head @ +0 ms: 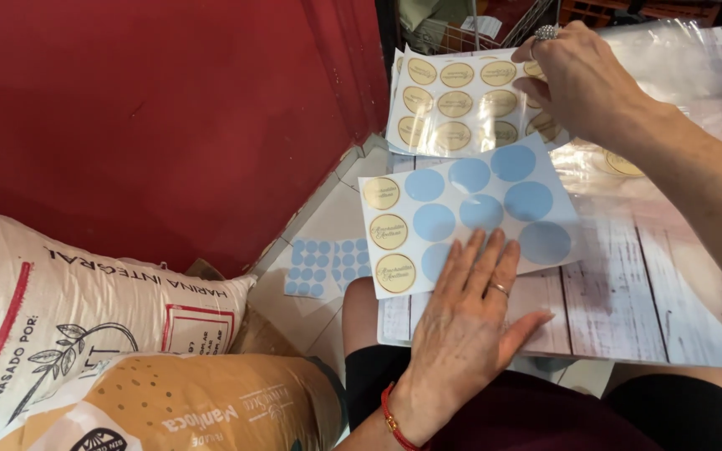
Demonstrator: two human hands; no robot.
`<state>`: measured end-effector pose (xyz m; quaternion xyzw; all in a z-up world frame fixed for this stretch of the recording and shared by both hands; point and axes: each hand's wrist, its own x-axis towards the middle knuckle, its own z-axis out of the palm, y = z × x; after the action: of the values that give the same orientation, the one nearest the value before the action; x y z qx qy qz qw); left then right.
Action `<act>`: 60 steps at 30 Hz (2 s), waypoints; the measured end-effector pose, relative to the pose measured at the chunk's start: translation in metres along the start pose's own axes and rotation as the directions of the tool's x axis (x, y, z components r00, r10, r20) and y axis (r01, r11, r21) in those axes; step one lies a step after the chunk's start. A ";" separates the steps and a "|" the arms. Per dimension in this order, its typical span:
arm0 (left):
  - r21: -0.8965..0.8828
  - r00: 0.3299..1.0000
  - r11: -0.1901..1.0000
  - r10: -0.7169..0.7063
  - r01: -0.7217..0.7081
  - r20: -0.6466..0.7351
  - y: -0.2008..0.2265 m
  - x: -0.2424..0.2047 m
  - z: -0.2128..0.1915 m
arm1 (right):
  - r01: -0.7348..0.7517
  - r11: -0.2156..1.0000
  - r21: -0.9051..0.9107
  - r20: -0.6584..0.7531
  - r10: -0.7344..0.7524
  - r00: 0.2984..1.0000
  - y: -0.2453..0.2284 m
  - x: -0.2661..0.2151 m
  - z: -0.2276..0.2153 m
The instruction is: The person sits on the floor and applies round gold stickers onto clear plastic bags. They peel each sticker from a sheet and press it onto the bag, then place the labeled bag into a pile.
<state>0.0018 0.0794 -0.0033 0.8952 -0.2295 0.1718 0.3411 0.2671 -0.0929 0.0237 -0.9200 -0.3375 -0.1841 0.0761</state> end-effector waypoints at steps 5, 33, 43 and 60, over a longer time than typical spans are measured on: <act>0.007 1.000 1.000 -0.005 0.005 0.020 0.001 0.000 0.000 | 0.014 0.998 0.061 0.157 -0.024 0.987 0.004 0.017 0.020; -0.619 0.972 0.772 -0.227 0.145 -0.055 0.014 0.029 -0.053 | -0.114 0.806 0.580 0.115 0.057 0.992 -0.062 -0.176 -0.104; -0.896 0.917 0.385 -0.394 0.222 0.058 0.025 0.030 -0.029 | -0.575 0.526 0.626 0.467 0.337 0.818 -0.042 -0.275 -0.105; -0.373 0.908 0.926 -0.210 0.065 -0.362 0.024 0.114 -0.029 | -0.387 0.023 0.922 0.220 0.791 0.572 -0.057 -0.270 -0.095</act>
<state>0.0804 0.0501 0.0829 0.7803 -0.1183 0.2801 0.5466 0.0121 -0.2346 0.0065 -0.7043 0.0698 -0.0754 0.7024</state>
